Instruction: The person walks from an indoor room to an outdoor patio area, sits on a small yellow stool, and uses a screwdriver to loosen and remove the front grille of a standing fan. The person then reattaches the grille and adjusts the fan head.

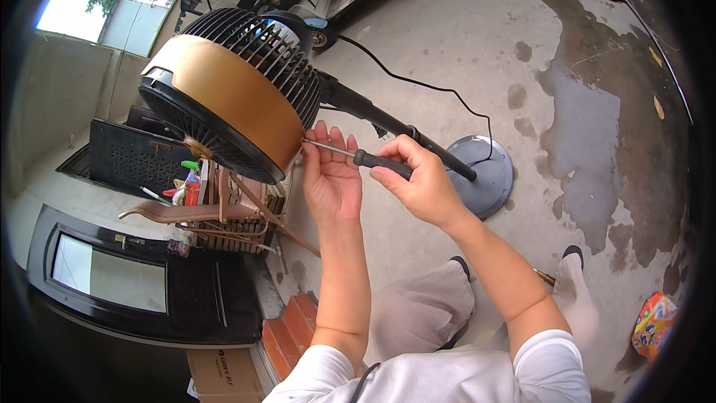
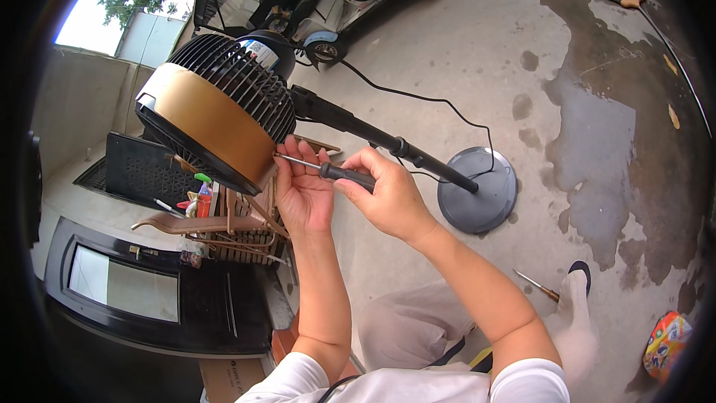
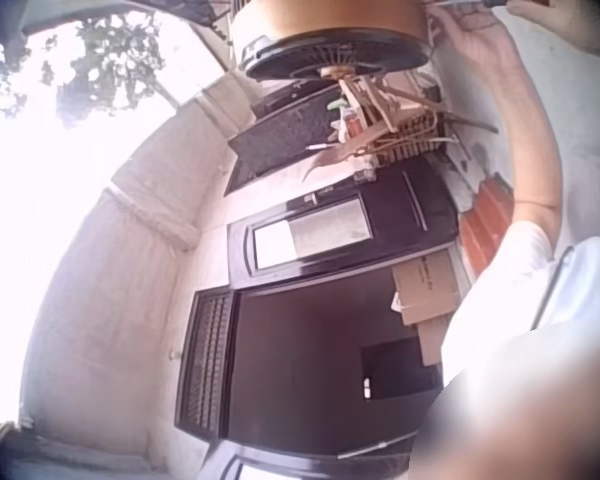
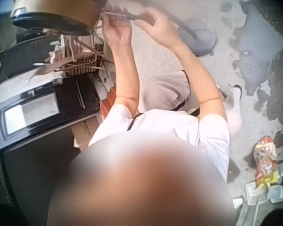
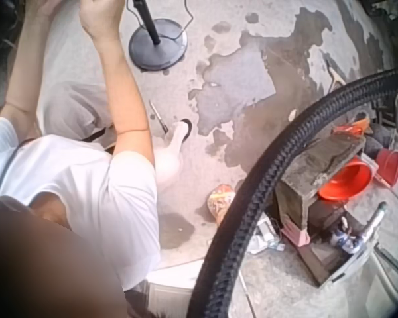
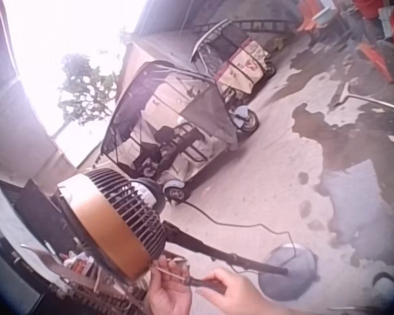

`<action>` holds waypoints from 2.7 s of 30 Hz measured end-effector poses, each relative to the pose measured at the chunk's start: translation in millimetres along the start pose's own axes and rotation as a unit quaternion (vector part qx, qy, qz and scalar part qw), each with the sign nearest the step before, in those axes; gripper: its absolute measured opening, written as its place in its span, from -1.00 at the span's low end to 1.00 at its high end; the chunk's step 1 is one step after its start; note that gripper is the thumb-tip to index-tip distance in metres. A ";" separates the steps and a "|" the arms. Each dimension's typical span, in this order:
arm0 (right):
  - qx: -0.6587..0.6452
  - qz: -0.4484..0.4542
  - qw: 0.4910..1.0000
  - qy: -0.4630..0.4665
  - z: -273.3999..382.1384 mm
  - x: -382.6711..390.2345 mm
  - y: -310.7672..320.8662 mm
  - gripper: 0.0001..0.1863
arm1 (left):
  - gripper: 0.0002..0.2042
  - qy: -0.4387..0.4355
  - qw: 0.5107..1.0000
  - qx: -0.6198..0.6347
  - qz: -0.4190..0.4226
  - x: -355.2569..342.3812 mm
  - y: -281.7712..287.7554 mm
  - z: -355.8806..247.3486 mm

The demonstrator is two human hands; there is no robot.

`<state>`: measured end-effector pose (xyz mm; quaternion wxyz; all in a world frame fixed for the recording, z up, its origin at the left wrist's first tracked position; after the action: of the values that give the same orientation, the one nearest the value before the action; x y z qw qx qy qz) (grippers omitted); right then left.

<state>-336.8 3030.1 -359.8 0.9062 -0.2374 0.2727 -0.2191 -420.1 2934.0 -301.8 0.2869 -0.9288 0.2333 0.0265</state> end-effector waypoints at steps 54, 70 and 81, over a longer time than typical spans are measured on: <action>0.218 -0.041 0.964 0.147 3.4 -3.0 -4.3 -0.79 | -0.87 0.017 1.000 -0.018 0.007 5.5 -7.1 2.8; 0.049 -0.102 0.984 -0.140 -105.6 43.5 88.1 -0.74 | -0.89 0.122 0.979 -0.143 -0.076 13.1 48.7 99.4; 0.025 -0.168 0.954 -0.247 -168.0 117.7 129.0 -0.85 | -0.83 0.396 0.743 -0.531 0.099 54.4 116.3 192.9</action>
<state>-313.9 3018.0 -600.7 0.9011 -0.3036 -0.0087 -0.3095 -407.6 2931.9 -533.1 -0.3750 -0.8294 0.3648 -0.1960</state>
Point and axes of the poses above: each hand's wrist, its own x-axis away from the middle knuckle, its own y-axis out of the back of the hand, z = x × y, the point moved 1 cm from there along -x, towards the middle knuckle, and after that the axes turned 7 degrees about -x, right-handed, at the moved point
